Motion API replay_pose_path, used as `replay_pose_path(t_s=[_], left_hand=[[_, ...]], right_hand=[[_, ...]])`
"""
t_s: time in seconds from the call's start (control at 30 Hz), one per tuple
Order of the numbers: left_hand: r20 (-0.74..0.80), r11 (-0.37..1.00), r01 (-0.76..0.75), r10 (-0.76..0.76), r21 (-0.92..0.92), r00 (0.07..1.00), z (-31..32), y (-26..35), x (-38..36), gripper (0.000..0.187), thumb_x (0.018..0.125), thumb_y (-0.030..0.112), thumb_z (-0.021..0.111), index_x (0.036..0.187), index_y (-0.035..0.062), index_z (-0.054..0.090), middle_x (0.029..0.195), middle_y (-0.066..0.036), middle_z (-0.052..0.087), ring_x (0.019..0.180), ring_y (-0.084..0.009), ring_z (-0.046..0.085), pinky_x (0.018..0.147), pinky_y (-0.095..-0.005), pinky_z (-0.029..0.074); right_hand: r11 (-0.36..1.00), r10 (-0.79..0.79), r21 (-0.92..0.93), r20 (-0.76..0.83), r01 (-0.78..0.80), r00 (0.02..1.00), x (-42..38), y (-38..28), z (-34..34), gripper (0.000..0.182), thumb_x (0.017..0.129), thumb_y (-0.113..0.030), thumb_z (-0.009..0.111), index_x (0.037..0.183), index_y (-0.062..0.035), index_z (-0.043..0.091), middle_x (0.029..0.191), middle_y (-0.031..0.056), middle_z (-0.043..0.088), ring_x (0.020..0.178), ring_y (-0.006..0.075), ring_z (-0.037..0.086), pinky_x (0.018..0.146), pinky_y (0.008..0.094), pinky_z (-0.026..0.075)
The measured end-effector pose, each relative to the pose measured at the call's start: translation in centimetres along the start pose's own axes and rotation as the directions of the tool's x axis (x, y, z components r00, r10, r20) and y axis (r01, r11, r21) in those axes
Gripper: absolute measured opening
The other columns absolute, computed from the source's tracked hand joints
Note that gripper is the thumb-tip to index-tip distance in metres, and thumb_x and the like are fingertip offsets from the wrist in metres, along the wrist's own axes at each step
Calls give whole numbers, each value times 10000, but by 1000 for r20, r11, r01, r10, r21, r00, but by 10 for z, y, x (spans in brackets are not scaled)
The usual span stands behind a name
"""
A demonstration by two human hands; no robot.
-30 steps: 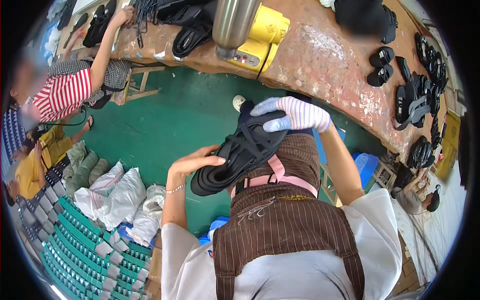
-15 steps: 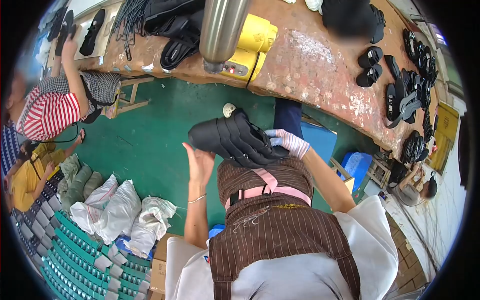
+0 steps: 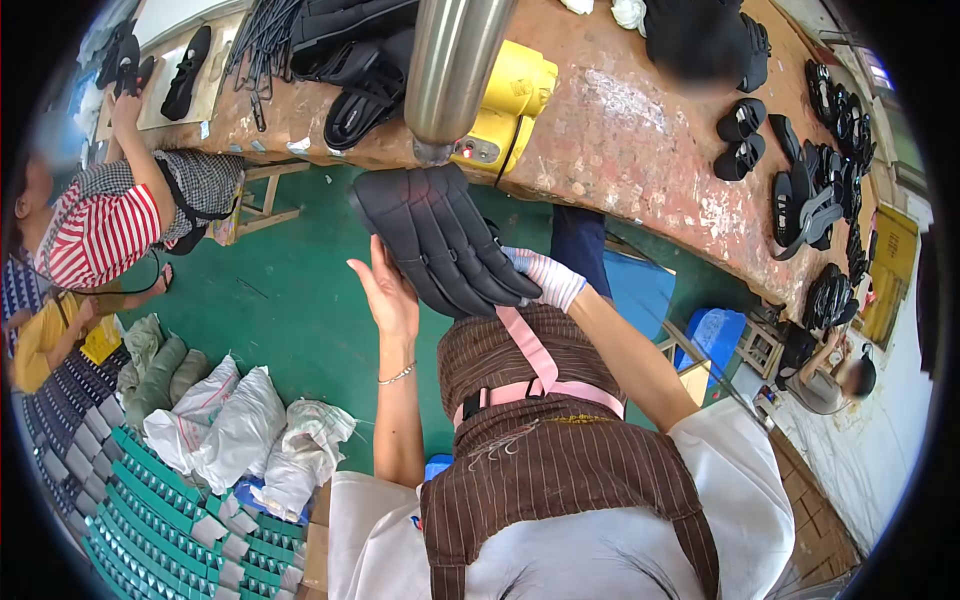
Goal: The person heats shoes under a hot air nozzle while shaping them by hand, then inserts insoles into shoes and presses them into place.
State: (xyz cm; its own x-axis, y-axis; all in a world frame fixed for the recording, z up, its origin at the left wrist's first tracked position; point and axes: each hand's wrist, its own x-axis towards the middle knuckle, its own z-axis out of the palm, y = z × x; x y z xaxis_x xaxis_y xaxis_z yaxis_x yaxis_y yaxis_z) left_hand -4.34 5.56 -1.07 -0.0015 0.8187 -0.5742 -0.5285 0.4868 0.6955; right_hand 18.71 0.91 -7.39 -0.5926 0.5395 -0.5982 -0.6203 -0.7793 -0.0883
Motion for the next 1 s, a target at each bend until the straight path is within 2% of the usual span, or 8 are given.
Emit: replay_pose_path(t_s=[0.13, 0.33, 0.47, 0.57, 0.7, 0.8, 0.9, 1.0], left_hand=[[25, 1000, -13, 13, 19, 1000, -6, 5, 5, 924, 953, 705, 170, 1532, -13, 113, 1595, -138, 185, 1464, -270, 191, 1192, -388, 141], [11, 997, -11, 10, 72, 1000, 2, 6, -13, 928, 955, 700, 160, 1528, -27, 97, 1603, -153, 148, 1474, -278, 164, 1195, -388, 128], [27, 995, -10, 7, 98, 1000, 15, 3, -19, 919, 964, 686, 152, 1523, -42, 100, 1602, -168, 143, 1478, -280, 152, 1196, -381, 123], [79, 989, -37, 25, 144, 997, 24, 6, -16, 904, 973, 671, 141, 1520, -48, 110, 1600, -169, 153, 1479, -284, 149, 1197, -379, 114], [79, 959, -124, 107, 256, 991, 17, -8, -18, 954, 920, 659, 358, 1514, -56, 145, 1560, -173, 233, 1449, -276, 220, 1181, -365, 162], [229, 793, -375, 299, 480, 926, -7, -31, -22, 1053, 813, 551, 687, 1515, -43, 174, 1477, -182, 348, 1390, -271, 319, 1153, -351, 237], [159, 949, -120, 76, 292, 984, -28, -46, -20, 1022, 797, 530, 713, 1497, -40, 234, 1430, -175, 417, 1328, -269, 415, 1114, -358, 319], [332, 872, 419, -329, -252, 884, -52, -33, -47, 781, 889, 506, 616, 1434, 15, 350, 1359, -173, 498, 1205, -269, 538, 1025, -404, 449]], right_hand=[[934, 173, 317, 9, -167, 985, 17, 6, -7, 334, 949, -173, 611, 1239, -10, 589, 1179, 75, 640, 1060, 151, 622, 947, 269, 514], [995, 29, 91, 93, -38, 995, -4, 18, -19, 358, 985, -205, 557, 1286, -11, 549, 1247, 95, 607, 1118, 167, 596, 988, 275, 489], [947, 59, 291, 250, -134, 966, -20, 20, -24, 360, 1040, -205, 420, 1334, -14, 504, 1320, 84, 561, 1179, 168, 554, 1038, 273, 449], [921, 95, 367, 120, -133, 988, -23, 21, -34, 356, 1017, -171, 482, 1334, -12, 504, 1285, 76, 584, 1156, 157, 563, 1023, 277, 460], [991, -114, -75, -3, 113, 994, -40, 18, -9, 388, 952, -104, 598, 1317, 0, 515, 1214, 59, 618, 1118, 141, 575, 977, 280, 482], [782, -384, -576, -144, 238, 912, -58, 21, 67, 333, 920, -74, 646, 1229, 8, 553, 1159, 42, 631, 1021, 131, 587, 913, 258, 481], [526, -574, -835, -209, 161, 792, -66, 46, 96, 379, 882, -200, 725, 1158, -6, 552, 974, 85, 659, 858, 107, 577, 784, 259, 484], [475, -427, -872, -112, 118, 897, -87, 34, 133, 381, 888, -223, 715, 1176, -11, 584, 858, 71, 663, 719, 117, 603, 685, 277, 506]])
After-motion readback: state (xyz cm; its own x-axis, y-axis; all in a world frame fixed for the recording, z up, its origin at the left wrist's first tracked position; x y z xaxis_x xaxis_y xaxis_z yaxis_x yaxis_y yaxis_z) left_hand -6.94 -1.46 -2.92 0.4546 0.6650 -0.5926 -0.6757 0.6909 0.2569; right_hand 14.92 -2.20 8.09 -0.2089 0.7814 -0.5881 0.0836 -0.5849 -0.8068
